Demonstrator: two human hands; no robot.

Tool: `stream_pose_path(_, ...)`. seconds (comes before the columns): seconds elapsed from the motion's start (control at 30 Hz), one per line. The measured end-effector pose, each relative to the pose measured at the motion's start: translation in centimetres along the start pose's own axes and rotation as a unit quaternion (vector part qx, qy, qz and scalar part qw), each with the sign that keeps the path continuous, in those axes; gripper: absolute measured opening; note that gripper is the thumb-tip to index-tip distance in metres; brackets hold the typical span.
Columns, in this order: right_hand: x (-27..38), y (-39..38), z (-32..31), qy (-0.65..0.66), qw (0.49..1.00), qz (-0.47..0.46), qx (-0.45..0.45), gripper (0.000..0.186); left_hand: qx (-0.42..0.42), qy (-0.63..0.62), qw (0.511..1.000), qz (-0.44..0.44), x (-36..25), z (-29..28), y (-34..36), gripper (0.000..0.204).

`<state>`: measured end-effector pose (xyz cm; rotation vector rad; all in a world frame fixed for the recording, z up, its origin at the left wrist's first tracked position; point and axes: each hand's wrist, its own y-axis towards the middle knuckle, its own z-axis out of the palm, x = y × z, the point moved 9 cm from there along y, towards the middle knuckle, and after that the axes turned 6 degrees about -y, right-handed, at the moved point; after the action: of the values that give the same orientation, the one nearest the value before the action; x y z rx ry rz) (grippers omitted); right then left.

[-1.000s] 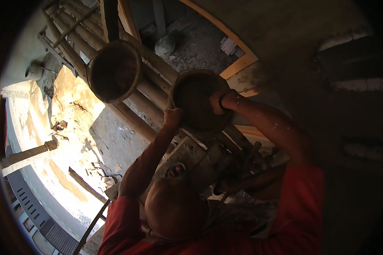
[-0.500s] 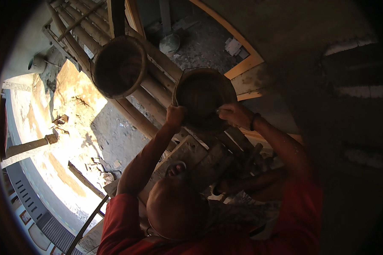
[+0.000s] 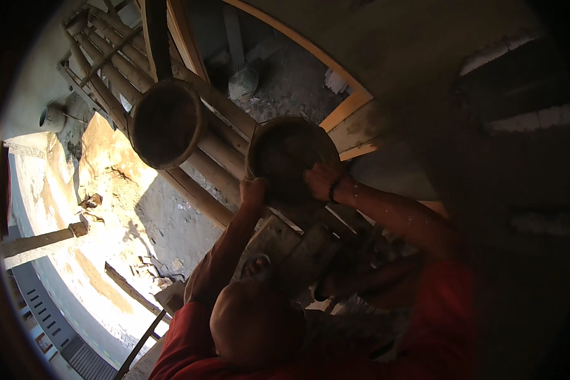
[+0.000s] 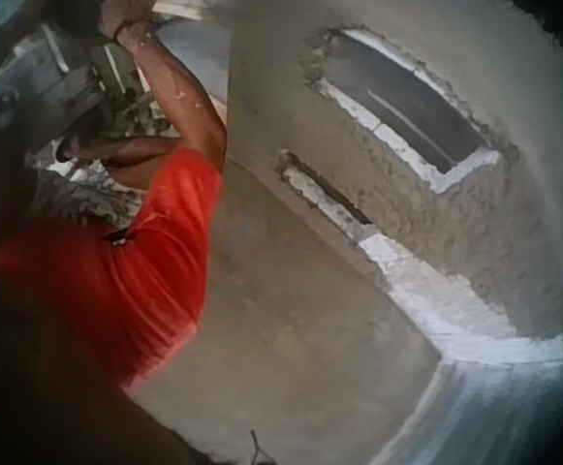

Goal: The person stands on a wooden scaffold and applies wet plaster to a wall using a trowel, taking the plaster from a bucket.

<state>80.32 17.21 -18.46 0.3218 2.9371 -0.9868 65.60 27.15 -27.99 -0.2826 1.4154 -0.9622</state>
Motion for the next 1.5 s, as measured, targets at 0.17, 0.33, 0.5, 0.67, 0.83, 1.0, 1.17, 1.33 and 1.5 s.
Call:
stream_pose_path(0.17,-1.9,-7.0,-6.0,0.091,0.995,-0.024,0.028,0.019,-0.004,-0.023,1.0,-0.009,-0.6,-0.3,-3.3,0.009)
stream_pose_path(0.33,-6.9,-12.8,-14.0,0.04,0.979,0.024,-0.199,0.023,0.029,-0.038,0.999,0.016,-4.5,0.4,-7.4,0.008)
stream_pose_path(0.5,-5.8,-17.9,-15.8,0.126,0.981,0.051,-0.142,0.016,0.049,0.031,0.998,-0.002,-14.0,6.2,-16.9,0.034)
stream_pose_path(0.67,-6.8,-30.3,-22.7,0.247,0.968,0.015,-0.043,0.023,0.074,0.114,0.99,0.037,-21.6,10.7,-26.4,0.027)
stream_pose_path(0.83,-14.6,-46.3,-33.7,0.232,0.962,0.065,-0.125,0.019,0.135,0.128,0.982,0.038,-29.0,16.1,-38.7,0.035)
stream_pose_path(1.0,-19.1,-59.9,-41.2,0.159,0.96,0.163,-0.163,0.02,0.12,0.148,0.982,0.008,-36.0,22.1,-50.3,0.027)
stream_pose_path(1.17,-19.7,-67.2,-42.3,0.118,0.957,0.251,-0.08,0.024,0.162,0.177,0.971,0.004,-40.9,28.2,-57.7,0.015)
stream_pose_path(1.33,-17.2,-69.0,-41.1,0.303,0.919,0.227,-0.108,0.033,0.242,0.163,0.956,0.023,-43.4,33.8,-62.6,0.014)
stream_pose_path(1.5,-18.0,-73.6,-41.3,0.382,0.861,0.227,-0.248,0.037,0.247,0.178,0.952,0.02,-44.8,35.6,-64.1,0.024)
